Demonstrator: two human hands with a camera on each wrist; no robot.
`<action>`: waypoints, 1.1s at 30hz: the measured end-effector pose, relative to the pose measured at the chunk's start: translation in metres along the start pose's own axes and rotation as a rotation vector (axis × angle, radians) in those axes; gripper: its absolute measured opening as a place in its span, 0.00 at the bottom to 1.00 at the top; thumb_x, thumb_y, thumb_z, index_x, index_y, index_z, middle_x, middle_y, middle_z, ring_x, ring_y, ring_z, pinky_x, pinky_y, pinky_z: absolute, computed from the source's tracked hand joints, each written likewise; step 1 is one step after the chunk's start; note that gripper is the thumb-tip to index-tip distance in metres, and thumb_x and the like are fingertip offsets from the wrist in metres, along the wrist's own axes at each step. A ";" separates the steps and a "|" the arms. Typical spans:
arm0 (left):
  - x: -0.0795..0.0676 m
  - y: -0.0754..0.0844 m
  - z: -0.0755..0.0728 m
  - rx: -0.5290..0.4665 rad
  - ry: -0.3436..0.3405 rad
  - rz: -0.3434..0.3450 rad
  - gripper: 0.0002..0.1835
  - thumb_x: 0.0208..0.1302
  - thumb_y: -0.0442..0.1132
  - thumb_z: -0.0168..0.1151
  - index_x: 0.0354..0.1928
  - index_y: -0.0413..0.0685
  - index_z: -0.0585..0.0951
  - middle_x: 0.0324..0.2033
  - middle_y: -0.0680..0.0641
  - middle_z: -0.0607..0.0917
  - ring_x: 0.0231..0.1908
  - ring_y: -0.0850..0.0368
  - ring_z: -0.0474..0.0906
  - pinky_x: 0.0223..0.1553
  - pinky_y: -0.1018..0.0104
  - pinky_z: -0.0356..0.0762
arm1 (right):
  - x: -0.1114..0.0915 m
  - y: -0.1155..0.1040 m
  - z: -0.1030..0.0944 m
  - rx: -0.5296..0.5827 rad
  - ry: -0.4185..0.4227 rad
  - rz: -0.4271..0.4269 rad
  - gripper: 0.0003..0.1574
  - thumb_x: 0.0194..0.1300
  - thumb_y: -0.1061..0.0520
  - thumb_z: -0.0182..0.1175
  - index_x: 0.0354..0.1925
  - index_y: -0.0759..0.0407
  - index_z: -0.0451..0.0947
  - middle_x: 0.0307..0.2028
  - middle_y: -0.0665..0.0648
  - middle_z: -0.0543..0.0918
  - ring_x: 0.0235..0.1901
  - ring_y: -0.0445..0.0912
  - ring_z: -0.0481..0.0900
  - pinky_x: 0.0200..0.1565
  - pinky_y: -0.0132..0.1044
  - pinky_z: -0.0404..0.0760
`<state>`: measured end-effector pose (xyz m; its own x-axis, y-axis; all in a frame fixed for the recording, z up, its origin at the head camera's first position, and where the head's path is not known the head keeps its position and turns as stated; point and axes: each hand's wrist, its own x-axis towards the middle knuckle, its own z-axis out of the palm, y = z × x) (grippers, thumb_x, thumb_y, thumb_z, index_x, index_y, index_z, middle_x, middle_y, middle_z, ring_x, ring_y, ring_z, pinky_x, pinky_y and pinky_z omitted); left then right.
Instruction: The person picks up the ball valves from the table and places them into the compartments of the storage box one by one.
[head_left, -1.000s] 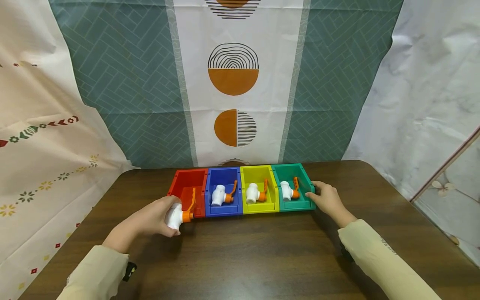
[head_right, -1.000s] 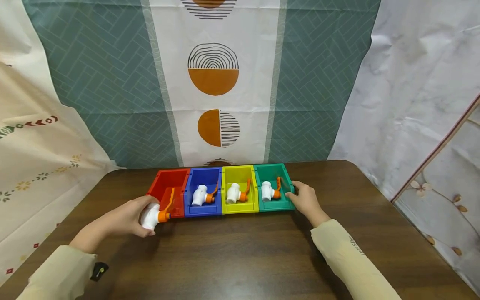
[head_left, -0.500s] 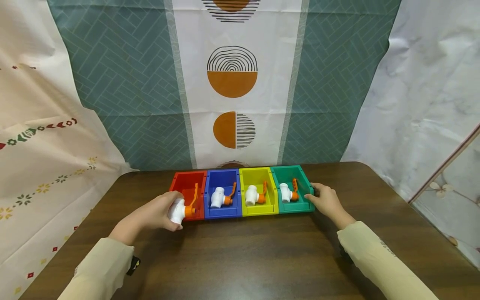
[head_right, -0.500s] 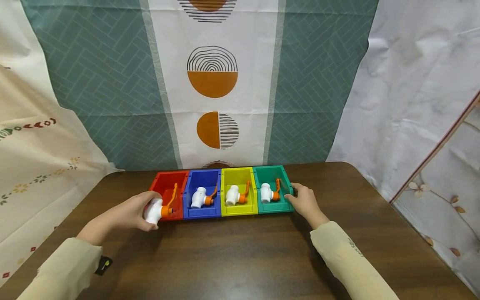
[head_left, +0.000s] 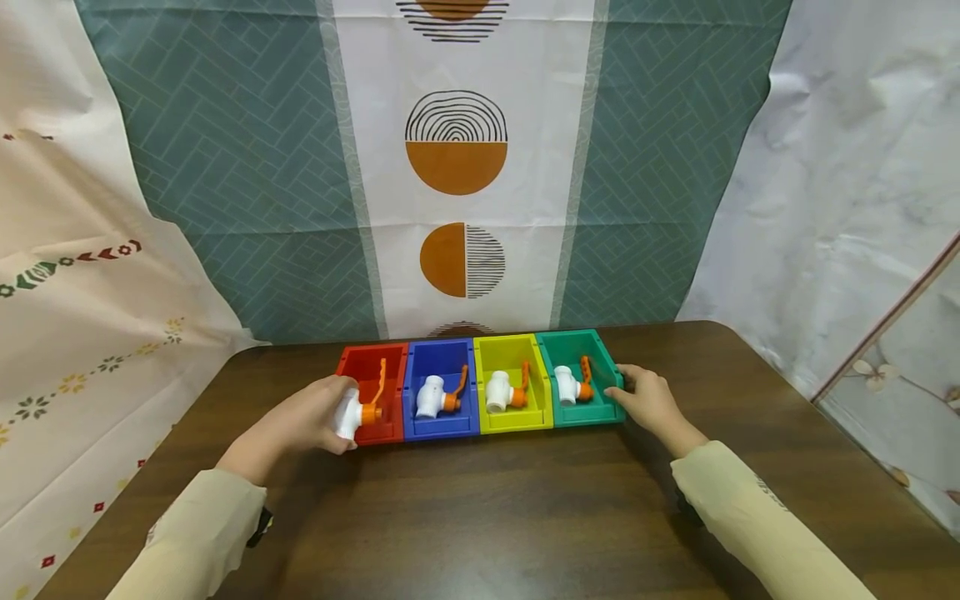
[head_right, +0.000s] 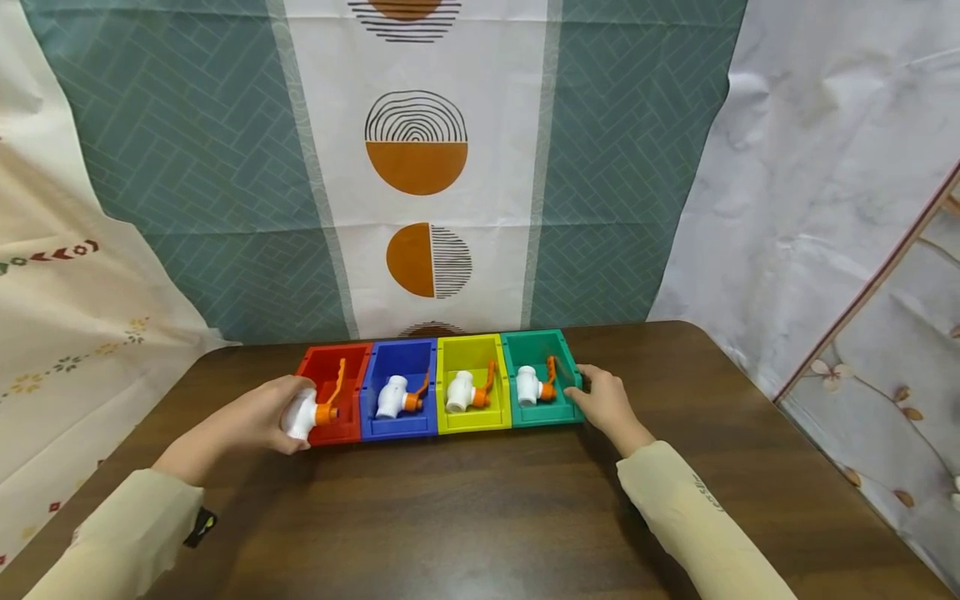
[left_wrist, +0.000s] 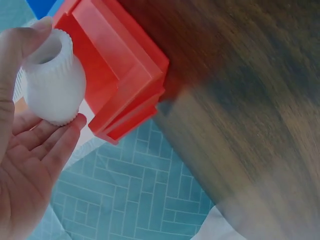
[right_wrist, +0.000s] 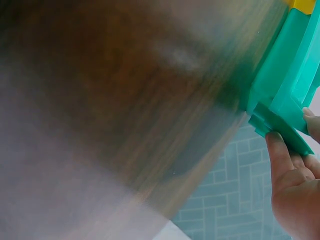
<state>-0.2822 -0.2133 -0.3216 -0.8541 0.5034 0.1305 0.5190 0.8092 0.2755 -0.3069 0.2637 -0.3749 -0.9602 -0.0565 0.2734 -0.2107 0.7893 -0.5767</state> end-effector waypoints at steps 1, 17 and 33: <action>0.001 -0.001 0.001 0.007 0.007 0.010 0.38 0.35 0.38 0.78 0.50 0.29 0.71 0.38 0.42 0.78 0.36 0.52 0.73 0.40 0.55 0.82 | 0.000 0.000 0.000 -0.001 0.003 -0.002 0.29 0.62 0.61 0.61 0.57 0.78 0.69 0.48 0.75 0.79 0.45 0.63 0.81 0.47 0.55 0.80; 0.012 -0.005 0.005 0.115 0.012 -0.029 0.40 0.35 0.40 0.76 0.53 0.28 0.71 0.43 0.36 0.78 0.42 0.44 0.74 0.47 0.49 0.80 | -0.003 -0.002 0.000 0.015 0.004 0.017 0.29 0.62 0.61 0.60 0.58 0.77 0.69 0.49 0.75 0.79 0.46 0.63 0.80 0.45 0.53 0.82; 0.022 -0.006 0.008 0.177 -0.043 -0.067 0.40 0.38 0.41 0.76 0.55 0.28 0.72 0.50 0.32 0.77 0.49 0.38 0.74 0.56 0.45 0.73 | -0.003 -0.001 0.002 0.010 0.010 0.011 0.29 0.62 0.61 0.61 0.57 0.77 0.69 0.48 0.74 0.80 0.46 0.63 0.81 0.45 0.53 0.82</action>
<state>-0.3037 -0.2047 -0.3282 -0.8867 0.4561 0.0762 0.4621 0.8800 0.1098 -0.3039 0.2619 -0.3766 -0.9607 -0.0412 0.2745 -0.2015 0.7836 -0.5876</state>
